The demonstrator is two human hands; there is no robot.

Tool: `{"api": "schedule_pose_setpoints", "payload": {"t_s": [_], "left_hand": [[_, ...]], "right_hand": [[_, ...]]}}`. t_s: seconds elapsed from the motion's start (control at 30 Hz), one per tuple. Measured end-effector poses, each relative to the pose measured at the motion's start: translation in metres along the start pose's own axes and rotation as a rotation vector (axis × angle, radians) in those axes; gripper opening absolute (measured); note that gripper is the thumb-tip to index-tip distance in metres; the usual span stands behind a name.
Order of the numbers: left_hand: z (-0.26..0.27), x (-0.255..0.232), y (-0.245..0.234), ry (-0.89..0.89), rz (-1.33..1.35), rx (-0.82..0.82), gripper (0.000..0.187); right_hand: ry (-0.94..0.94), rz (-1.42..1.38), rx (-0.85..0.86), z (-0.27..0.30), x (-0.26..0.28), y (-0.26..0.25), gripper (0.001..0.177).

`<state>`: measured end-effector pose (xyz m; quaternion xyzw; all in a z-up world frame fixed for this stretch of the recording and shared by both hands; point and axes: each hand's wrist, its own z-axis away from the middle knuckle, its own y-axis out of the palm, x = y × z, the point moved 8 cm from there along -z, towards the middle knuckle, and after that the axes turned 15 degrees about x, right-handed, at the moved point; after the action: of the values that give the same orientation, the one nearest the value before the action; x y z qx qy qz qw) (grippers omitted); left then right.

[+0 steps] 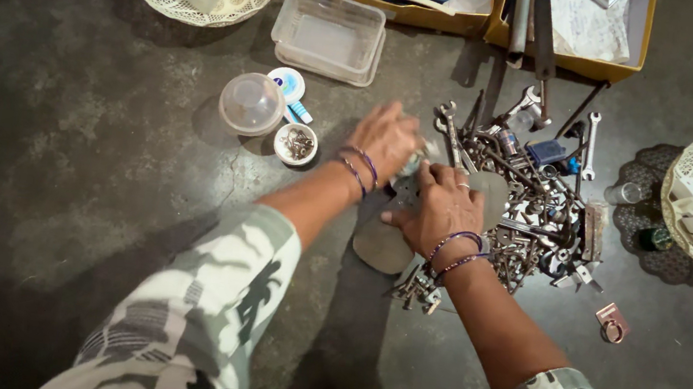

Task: The person sits on the floor and cleans various metal hardware items, including wrenches and a fan blade, using a cloth. They wipe each item individually and place them into a cardboard box or a plastic container.

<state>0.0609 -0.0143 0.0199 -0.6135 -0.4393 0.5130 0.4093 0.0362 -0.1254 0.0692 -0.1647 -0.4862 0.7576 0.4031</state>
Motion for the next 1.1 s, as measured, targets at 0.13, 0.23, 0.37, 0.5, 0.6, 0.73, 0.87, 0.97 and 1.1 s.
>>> {"api": "schedule_pose_setpoints", "payload": {"t_s": [0.13,0.23,0.37,0.5,0.6,0.73,0.87,0.97,1.1], "left_hand": [[0.0,0.02,-0.015,-0.136,-0.079,-0.056,0.02],[0.019,-0.015,0.0,0.02,-0.032,-0.042,0.021],[0.049,-0.02,-0.013,0.015,0.022,-0.143,0.023],[0.025,0.013,-0.034,-0.175,0.034,0.043,0.023],[0.028,0.005,-0.037,-0.294,0.22,-0.001,0.021],[0.053,-0.01,-0.028,-0.21,0.241,-0.026,0.015],[0.023,0.026,-0.036,-0.312,0.101,-0.014,0.017],[0.022,0.025,-0.039,-0.307,0.148,-0.062,0.015],[0.057,-0.017,-0.024,-0.218,0.25,-0.022,0.014]], "right_hand": [[-0.013,0.01,-0.023,0.001,0.001,-0.003,0.098],[0.011,0.036,0.023,-0.002,0.0,-0.001,0.1],[0.007,0.037,0.022,-0.001,-0.001,0.003,0.094],[-0.012,0.025,-0.021,-0.002,0.001,0.003,0.101],[0.012,0.034,0.017,-0.003,0.0,0.005,0.101],[0.01,0.053,0.062,-0.003,-0.002,0.006,0.085],[-0.018,0.046,-0.018,-0.004,0.002,0.002,0.097],[-0.01,0.047,-0.009,-0.005,0.002,0.005,0.099],[0.0,0.093,0.0,-0.009,-0.003,0.008,0.083]]}}
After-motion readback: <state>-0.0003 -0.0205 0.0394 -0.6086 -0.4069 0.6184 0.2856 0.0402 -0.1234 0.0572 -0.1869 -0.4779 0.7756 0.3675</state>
